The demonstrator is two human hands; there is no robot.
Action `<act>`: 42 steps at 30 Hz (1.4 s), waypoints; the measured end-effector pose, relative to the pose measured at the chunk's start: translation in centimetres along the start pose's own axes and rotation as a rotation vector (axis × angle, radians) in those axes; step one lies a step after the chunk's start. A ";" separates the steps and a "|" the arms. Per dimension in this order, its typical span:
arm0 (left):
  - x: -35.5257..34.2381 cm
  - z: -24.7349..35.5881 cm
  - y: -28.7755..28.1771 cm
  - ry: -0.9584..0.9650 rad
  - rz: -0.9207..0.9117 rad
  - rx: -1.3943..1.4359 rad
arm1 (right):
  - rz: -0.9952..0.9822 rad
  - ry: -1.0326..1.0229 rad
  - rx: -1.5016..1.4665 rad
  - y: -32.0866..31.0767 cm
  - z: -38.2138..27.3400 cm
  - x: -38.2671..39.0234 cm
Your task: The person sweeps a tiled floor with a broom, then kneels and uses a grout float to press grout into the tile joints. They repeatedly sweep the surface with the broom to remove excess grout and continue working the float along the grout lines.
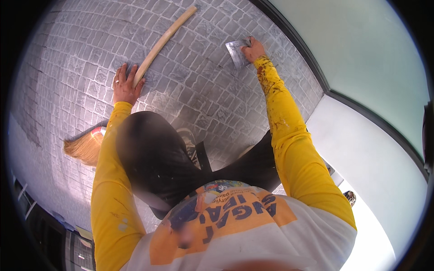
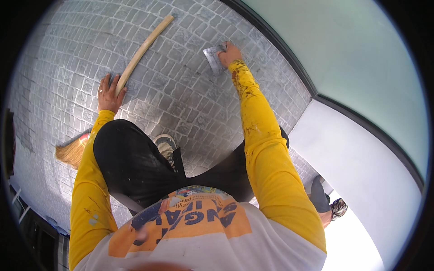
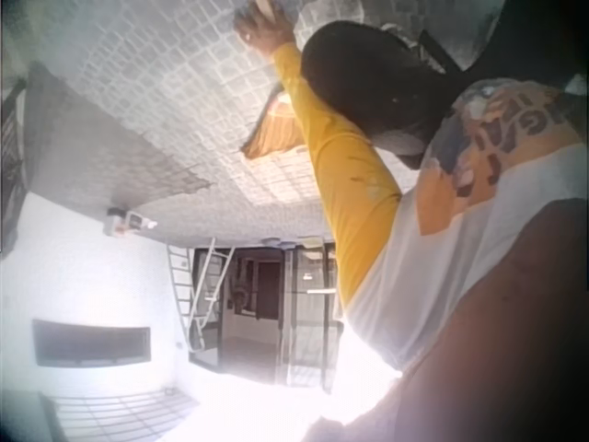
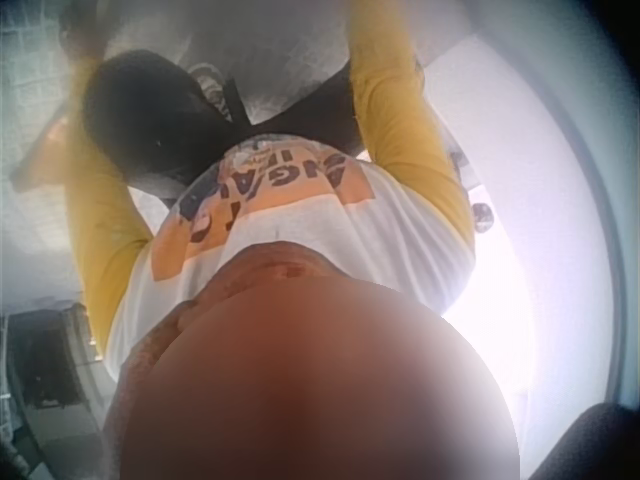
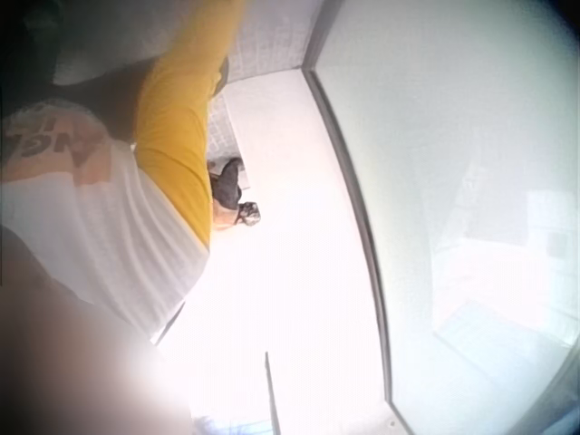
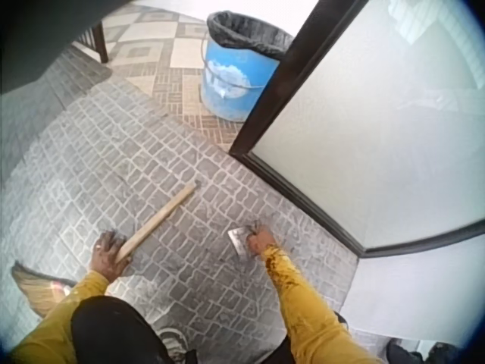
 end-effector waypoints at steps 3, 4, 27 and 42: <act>0.0 -0.1 0.0 -0.006 0.001 -0.005 | 0.299 0.082 -0.348 -2.2 1.5 -0.5; 0.0 0.0 -0.1 0.005 0.013 -0.005 | 0.107 0.044 -0.261 -0.8 0.9 -1.0; 0.3 0.1 0.0 0.045 0.059 0.025 | -0.330 -0.206 0.306 -2.0 1.9 1.5; 0.3 0.0 0.3 0.040 0.046 0.019 | -0.182 -0.168 0.391 -3.0 1.2 2.8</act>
Point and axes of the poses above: each hand's wrist, its own x-axis away from the middle knuckle, its own y-axis out of the palm, z = x × y, the point moved 9 cm from there along -x, towards the middle knuckle, and after that the axes turned 2 degrees about z, right-handed, at the moved point
